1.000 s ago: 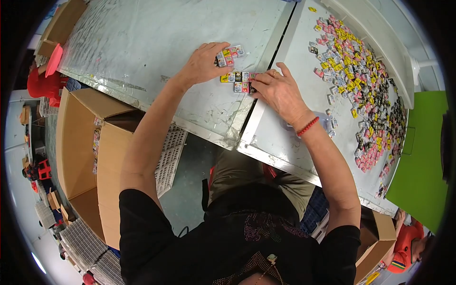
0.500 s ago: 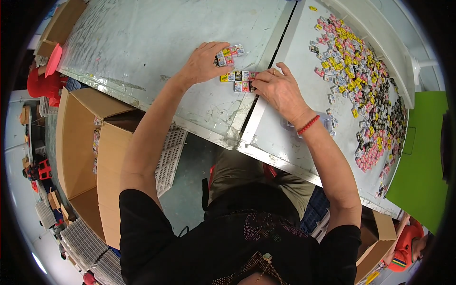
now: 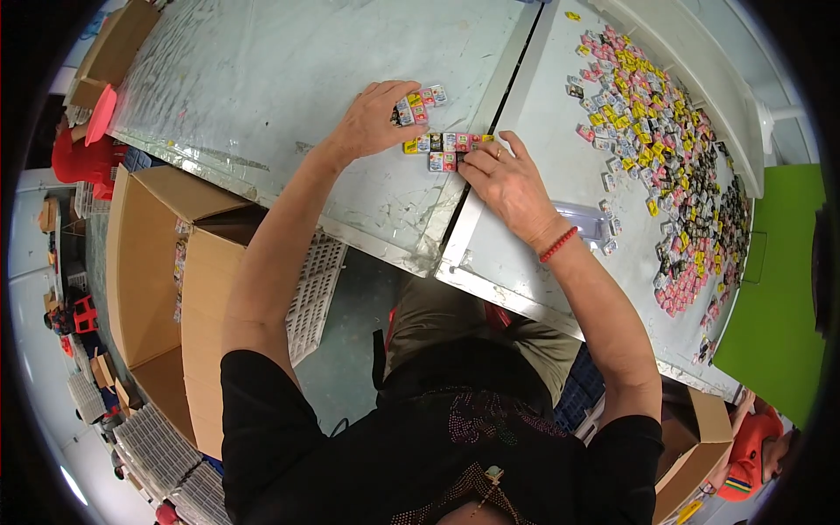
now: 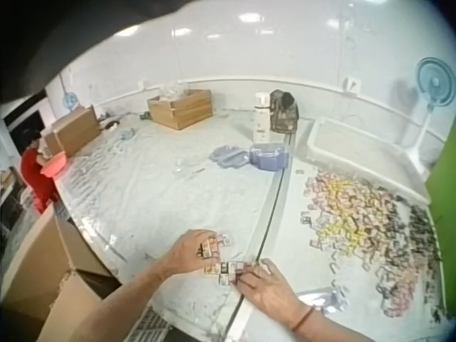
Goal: Sort small colorful toy pieces and place them into plastic trays before packing them into a shipping box.
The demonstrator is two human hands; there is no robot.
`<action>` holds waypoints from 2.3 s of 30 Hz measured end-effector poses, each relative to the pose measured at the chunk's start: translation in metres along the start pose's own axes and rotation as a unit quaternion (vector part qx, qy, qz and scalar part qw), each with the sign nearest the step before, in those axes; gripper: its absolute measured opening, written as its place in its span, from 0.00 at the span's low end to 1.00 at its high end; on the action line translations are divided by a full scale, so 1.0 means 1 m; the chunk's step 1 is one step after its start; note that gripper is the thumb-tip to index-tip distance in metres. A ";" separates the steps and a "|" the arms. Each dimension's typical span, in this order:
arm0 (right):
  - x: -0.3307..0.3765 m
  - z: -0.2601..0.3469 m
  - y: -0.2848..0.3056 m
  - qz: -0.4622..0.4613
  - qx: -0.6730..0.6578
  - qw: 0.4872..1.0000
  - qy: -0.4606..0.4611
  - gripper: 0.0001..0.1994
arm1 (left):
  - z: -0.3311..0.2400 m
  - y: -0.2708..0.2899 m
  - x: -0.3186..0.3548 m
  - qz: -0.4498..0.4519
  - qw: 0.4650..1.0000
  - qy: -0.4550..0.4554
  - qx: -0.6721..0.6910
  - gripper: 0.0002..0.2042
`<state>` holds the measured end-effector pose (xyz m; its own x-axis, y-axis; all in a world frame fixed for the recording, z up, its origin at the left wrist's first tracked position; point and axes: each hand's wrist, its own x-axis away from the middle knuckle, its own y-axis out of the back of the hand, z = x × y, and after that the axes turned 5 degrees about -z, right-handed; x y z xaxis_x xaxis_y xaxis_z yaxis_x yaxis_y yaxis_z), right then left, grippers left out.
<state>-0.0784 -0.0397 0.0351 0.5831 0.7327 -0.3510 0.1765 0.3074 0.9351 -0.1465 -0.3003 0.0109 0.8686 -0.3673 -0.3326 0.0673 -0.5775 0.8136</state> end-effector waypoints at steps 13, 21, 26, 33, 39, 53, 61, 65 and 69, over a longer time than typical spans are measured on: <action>0.042 0.012 0.013 -0.095 -0.078 0.988 -0.095 0.20 | -0.044 0.006 0.003 -0.037 0.995 -0.086 0.031 0.29; 0.114 0.008 0.049 -0.129 -0.021 0.967 -0.219 0.16 | -0.078 -0.017 0.016 0.022 0.992 -0.115 -0.039 0.34; 0.149 0.005 0.060 -0.151 -0.019 0.954 -0.257 0.16 | -0.077 -0.015 0.012 0.064 0.992 -0.106 -0.016 0.37; 0.174 0.013 0.070 -0.155 -0.002 0.949 -0.274 0.15 | -0.058 0.004 0.021 0.093 0.989 -0.113 -0.013 0.37; 0.190 0.014 0.064 -0.155 0.006 0.948 -0.278 0.14 | -0.044 0.016 0.026 0.094 0.990 -0.097 -0.047 0.39; 0.183 0.022 0.051 -0.131 -0.021 0.942 -0.308 0.18 | -0.212 -0.092 0.041 0.021 0.961 -0.270 0.053 0.15; 0.209 0.033 0.055 -0.166 -0.019 0.933 -0.320 0.20 | -0.212 -0.098 0.033 0.086 0.943 -0.291 0.134 0.10; 0.205 0.023 0.043 -0.198 -0.048 0.924 -0.323 0.18 | -0.207 -0.095 0.028 0.116 0.944 -0.269 0.153 0.11; 0.196 0.010 0.033 -0.205 -0.034 0.927 -0.313 0.17 | -0.203 -0.091 0.020 0.121 0.945 -0.277 0.123 0.10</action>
<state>0.0497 0.1075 -0.0027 0.8273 0.0566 -0.5589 0.4475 0.5350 0.7166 -0.0358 -0.1065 0.0273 0.4481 -0.7964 -0.4061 -0.2761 -0.5553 0.7845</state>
